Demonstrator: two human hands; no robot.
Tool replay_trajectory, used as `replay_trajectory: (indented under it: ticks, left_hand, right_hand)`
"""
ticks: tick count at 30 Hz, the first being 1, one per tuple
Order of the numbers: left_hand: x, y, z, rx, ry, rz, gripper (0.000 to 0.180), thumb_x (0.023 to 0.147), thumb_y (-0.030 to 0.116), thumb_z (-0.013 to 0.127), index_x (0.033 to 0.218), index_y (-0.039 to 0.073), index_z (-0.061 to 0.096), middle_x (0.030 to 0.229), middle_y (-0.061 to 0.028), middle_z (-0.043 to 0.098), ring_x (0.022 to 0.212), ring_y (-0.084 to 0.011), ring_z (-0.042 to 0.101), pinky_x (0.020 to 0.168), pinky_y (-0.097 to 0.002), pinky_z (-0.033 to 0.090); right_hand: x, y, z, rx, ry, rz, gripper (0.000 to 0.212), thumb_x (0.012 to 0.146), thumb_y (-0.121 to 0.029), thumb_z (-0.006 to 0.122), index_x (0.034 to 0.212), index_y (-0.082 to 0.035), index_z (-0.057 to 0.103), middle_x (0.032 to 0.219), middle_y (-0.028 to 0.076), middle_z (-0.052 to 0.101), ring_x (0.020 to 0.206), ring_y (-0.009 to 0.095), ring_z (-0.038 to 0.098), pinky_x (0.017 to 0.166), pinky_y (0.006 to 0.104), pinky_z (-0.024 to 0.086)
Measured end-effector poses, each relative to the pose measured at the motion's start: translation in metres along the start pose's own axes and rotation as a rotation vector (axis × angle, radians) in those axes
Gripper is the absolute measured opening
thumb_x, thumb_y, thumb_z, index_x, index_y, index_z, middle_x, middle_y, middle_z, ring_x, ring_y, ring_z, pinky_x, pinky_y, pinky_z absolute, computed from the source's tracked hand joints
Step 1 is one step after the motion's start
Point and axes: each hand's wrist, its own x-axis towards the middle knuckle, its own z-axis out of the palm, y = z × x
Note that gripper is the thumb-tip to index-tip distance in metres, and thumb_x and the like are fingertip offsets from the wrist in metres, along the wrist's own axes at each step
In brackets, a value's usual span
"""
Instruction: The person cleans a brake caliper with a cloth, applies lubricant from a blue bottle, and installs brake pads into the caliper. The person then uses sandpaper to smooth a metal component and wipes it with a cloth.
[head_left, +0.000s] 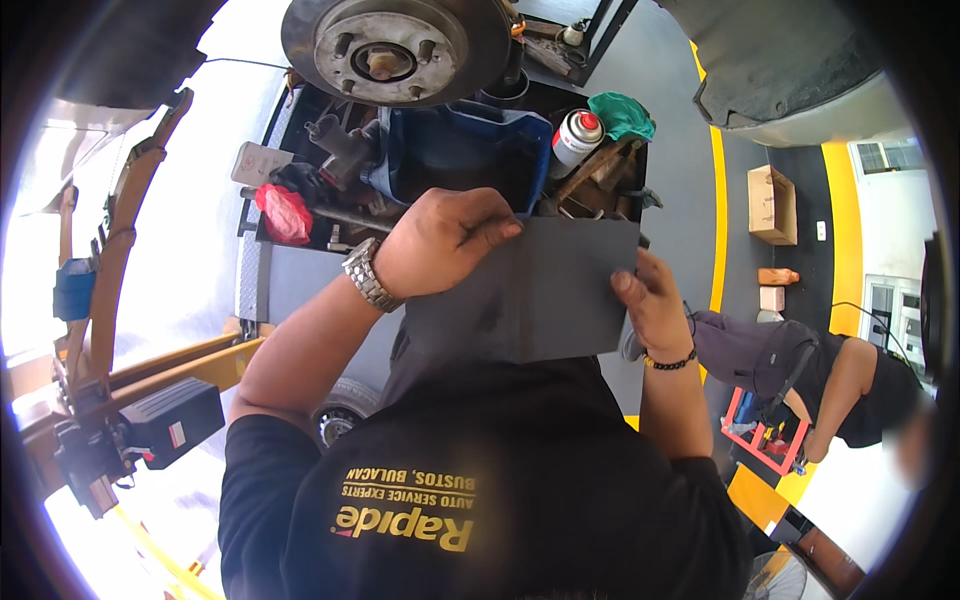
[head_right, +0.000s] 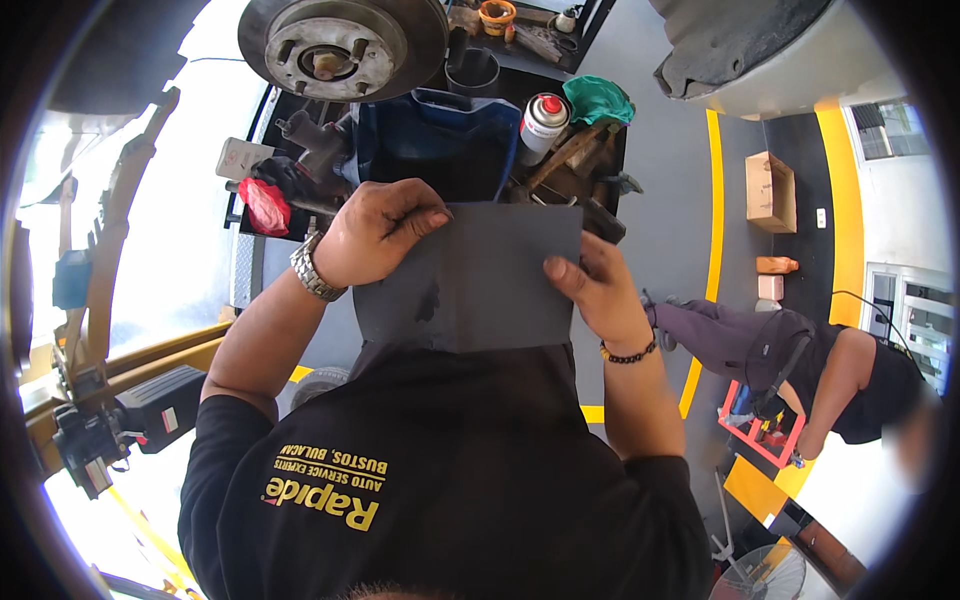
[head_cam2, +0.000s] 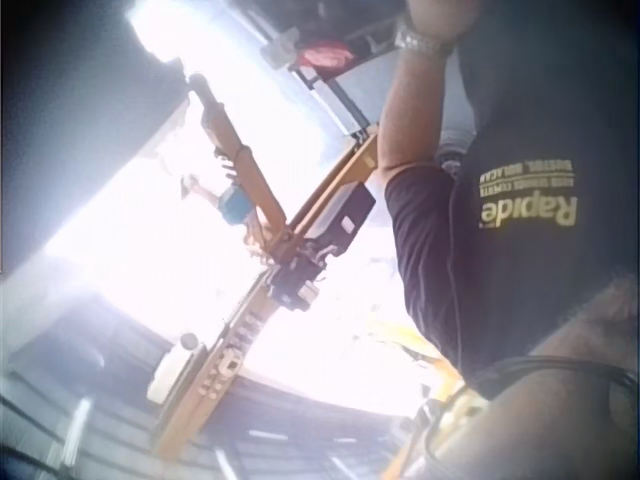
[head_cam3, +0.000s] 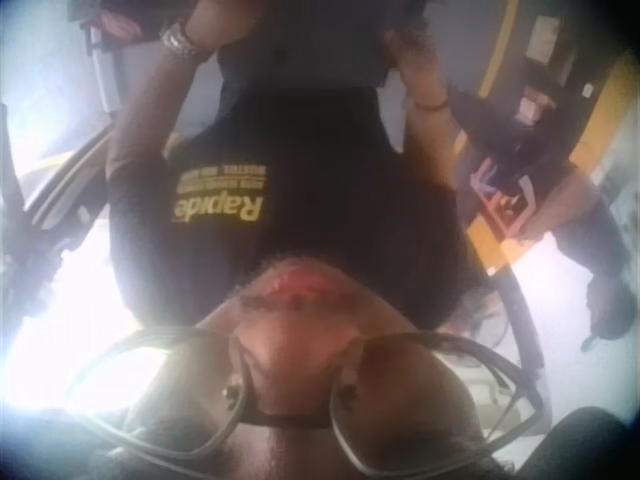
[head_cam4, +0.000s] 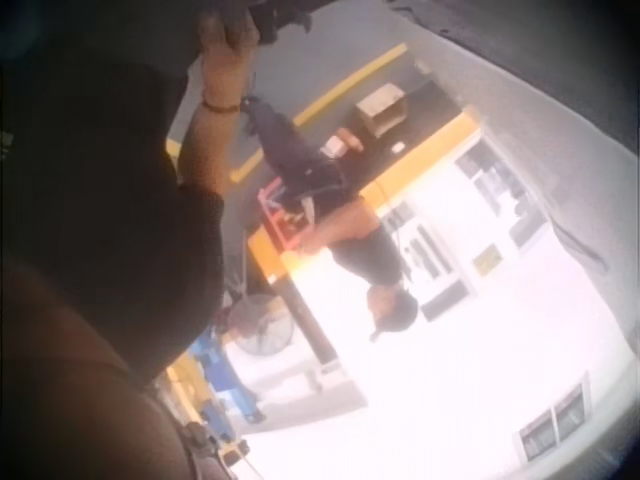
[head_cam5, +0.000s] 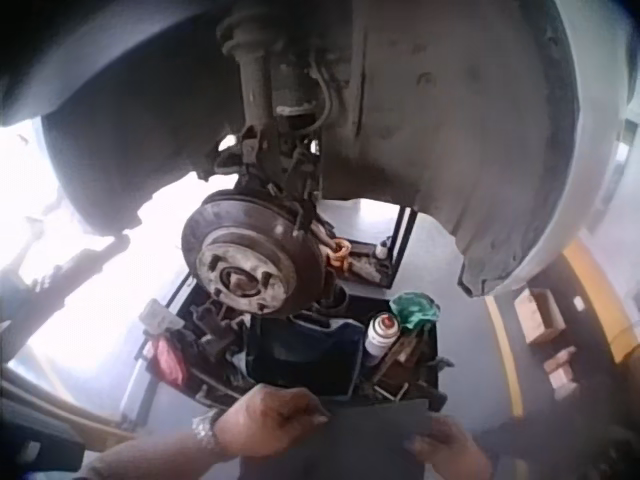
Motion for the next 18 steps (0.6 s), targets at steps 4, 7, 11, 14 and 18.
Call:
replay_trajectory:
  ticks: [4,7,11,14,18]
  left_hand:
    - [-0.004,-0.001,-0.004,-0.089,-0.003,-0.024,0.014,0.098,0.017,0.068,0.098,0.003,0.069,0.081,-0.0169,0.067,0.074,-0.0339,0.067,0.067,-0.0383,0.052]
    - [-0.018,-0.017,-0.004,-0.022,0.071,-0.098,0.016,0.100,0.017,0.067,0.098,0.001,0.068,0.083,-0.0091,0.069,0.077,-0.0179,0.066,0.074,-0.0319,0.052]
    - [-0.051,-0.069,-0.032,-0.085,0.171,-0.416,0.023,0.101,0.025,0.067,0.100,0.002,0.069,0.085,-0.0092,0.069,0.079,-0.0160,0.064,0.076,-0.0335,0.051]
    - [-0.080,-0.118,-0.041,-0.117,0.248,-0.453,0.025,0.101,0.026,0.067,0.101,0.002,0.069,0.087,-0.0091,0.070,0.081,-0.0152,0.064,0.078,-0.0324,0.051]
    - [-0.137,-0.190,-0.070,0.055,0.657,-0.715,0.021,0.095,0.019,0.065,0.104,0.001,0.072,0.094,-0.0111,0.073,0.088,-0.0177,0.067,0.081,-0.0326,0.052]
  right_hand:
    - [-0.003,-0.006,0.007,-0.461,0.073,-0.074,0.034,0.100,-0.029,0.071,0.108,0.004,0.070,0.089,0.004,0.071,0.076,0.012,0.064,0.071,0.0293,0.052]
    - [-0.022,-0.001,0.008,-0.721,0.343,-0.479,0.034,0.102,-0.028,0.069,0.108,0.006,0.069,0.094,0.005,0.071,0.075,0.013,0.064,0.071,0.0294,0.053]
    - [-0.038,-0.001,-0.033,-0.431,0.539,-0.595,0.031,0.106,-0.021,0.060,0.119,0.007,0.065,0.110,0.012,0.072,0.100,0.019,0.069,0.085,0.0321,0.056]
    - [-0.043,0.018,-0.063,-0.305,0.567,-0.548,0.028,0.107,-0.016,0.056,0.121,0.007,0.064,0.117,0.014,0.069,0.106,0.022,0.068,0.094,0.0340,0.056]
    - [-0.045,0.060,-0.066,-0.888,0.622,-0.694,0.029,0.108,-0.015,0.054,0.122,0.009,0.062,0.124,0.016,0.064,0.111,0.024,0.067,0.097,0.0350,0.056]
